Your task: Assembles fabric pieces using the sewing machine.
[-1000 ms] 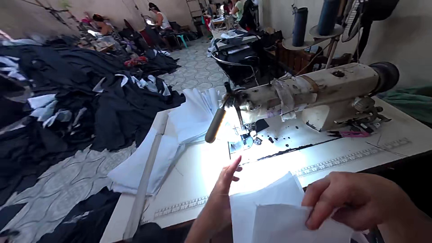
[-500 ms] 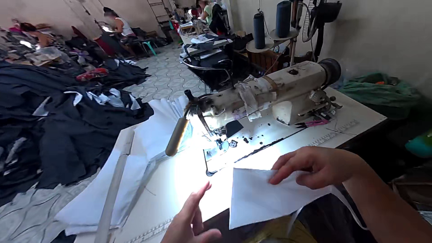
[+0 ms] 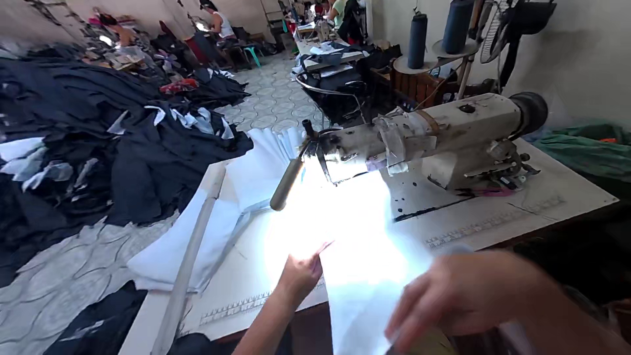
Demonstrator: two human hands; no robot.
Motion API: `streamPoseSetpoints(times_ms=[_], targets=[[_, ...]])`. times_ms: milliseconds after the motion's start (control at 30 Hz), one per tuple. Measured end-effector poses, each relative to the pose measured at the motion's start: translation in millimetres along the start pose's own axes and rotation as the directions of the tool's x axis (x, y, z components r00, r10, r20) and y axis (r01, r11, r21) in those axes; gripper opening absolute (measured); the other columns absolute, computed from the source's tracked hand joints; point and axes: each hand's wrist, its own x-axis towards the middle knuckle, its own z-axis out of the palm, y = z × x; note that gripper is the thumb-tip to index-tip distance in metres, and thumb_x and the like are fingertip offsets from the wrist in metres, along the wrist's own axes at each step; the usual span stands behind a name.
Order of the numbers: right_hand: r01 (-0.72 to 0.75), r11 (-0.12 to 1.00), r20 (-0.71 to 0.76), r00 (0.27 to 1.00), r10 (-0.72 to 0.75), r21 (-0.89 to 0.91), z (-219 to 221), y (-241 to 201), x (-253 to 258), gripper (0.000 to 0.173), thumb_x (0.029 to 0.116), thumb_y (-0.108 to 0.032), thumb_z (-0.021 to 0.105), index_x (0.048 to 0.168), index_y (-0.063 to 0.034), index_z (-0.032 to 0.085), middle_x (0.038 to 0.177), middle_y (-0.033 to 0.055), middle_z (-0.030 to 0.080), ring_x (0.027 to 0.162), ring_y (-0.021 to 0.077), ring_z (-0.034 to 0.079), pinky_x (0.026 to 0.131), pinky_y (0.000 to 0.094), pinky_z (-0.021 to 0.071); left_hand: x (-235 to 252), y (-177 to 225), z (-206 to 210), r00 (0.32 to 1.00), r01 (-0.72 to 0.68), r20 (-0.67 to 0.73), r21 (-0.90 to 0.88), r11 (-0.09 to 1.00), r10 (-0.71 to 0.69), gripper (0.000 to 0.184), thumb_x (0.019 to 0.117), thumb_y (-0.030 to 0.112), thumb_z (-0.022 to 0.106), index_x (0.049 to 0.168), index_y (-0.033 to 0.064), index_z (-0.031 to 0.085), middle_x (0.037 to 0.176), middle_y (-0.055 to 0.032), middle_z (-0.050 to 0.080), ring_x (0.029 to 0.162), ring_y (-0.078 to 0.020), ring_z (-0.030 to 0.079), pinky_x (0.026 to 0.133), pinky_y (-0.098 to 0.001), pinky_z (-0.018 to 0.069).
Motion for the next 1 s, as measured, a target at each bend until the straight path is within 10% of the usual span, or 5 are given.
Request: streamPoseSetpoints(times_ms=[167, 300, 500, 800, 1000], targets=[[-0.509, 0.859, 0.146, 0.847, 0.511, -0.055, 107, 94, -10, 0.039, 0.0952, -0.007, 0.068, 0.134, -0.0077, 0.067, 0.134, 0.0209, 0.064, 0.118, 0.0403, 0.065, 0.097, 0.0593, 0.0514, -49, -54, 12, 0.978, 0.029, 0.2, 0.115, 0.993, -0.051, 0.04, 0.0875, 0.0, 0.049, 0.11, 0.0107, 0.08, 0.119, -0.0107, 0.075, 0.112, -0.0428, 0.069, 0.096, -0.0728, 0.0441], [-0.454, 0.857, -0.274, 0.816, 0.509, 0.243, 63, 76, -61, 0.025, 0.0965, -0.004, 0.06, 0.116, 0.0044, 0.072, 0.112, 0.0136, 0.074, 0.092, 0.0173, 0.071, 0.081, 0.0345, 0.0571, -27, -32, -2, 0.922, 0.139, 0.331, 0.202, 0.97, -0.201, 0.039, 0.0919, 0.0, 0.047, 0.109, 0.0088, 0.081, 0.126, -0.0136, 0.072, 0.127, -0.0566, 0.055, 0.104, -0.0874, 0.0103], [-0.753, 0.551, -0.933, -0.308, 0.187, 0.36, -127, 95, -206, 0.042, 0.1097, -0.018, 0.042, 0.141, 0.0087, 0.051, 0.142, 0.0285, 0.055, 0.126, 0.0346, 0.058, 0.106, 0.0483, 0.0455, 4, -4, 8, 0.825, 0.154, 0.485, 0.302, 0.941, -0.291, 0.052, 0.0989, 0.048, 0.051, 0.102, 0.0028, 0.077, 0.114, -0.0208, 0.073, 0.115, -0.0491, 0.064, 0.104, -0.0834, 0.0219], [-0.821, 0.277, -0.844, -0.391, 0.366, 0.5, -154, 124, -234, 0.039, 0.1097, -0.024, 0.049, 0.125, 0.0088, 0.064, 0.121, 0.0316, 0.065, 0.116, 0.0426, 0.062, 0.103, 0.0589, 0.0424, -27, -21, 50, 0.946, 0.169, 0.19, 0.408, 0.897, -0.264, 0.063, 0.0983, 0.054, 0.044, 0.128, 0.0057, 0.07, 0.14, -0.0323, 0.057, 0.133, -0.0625, 0.045, 0.105, -0.086, 0.0141], [-0.67, 0.526, -0.752, -0.073, 0.655, 0.524, -142, 111, -285, 0.047, 0.1067, -0.006, 0.039, 0.153, -0.0034, 0.038, 0.149, 0.0103, 0.051, 0.129, 0.0098, 0.054, 0.107, 0.0277, 0.0435, -29, -21, 49, 0.931, 0.189, 0.245, 0.305, 0.933, -0.269, 0.055, 0.1012, 0.045, 0.045, 0.131, 0.0054, 0.068, 0.144, -0.0288, 0.055, 0.137, -0.0571, 0.045, 0.105, -0.0854, 0.015]])
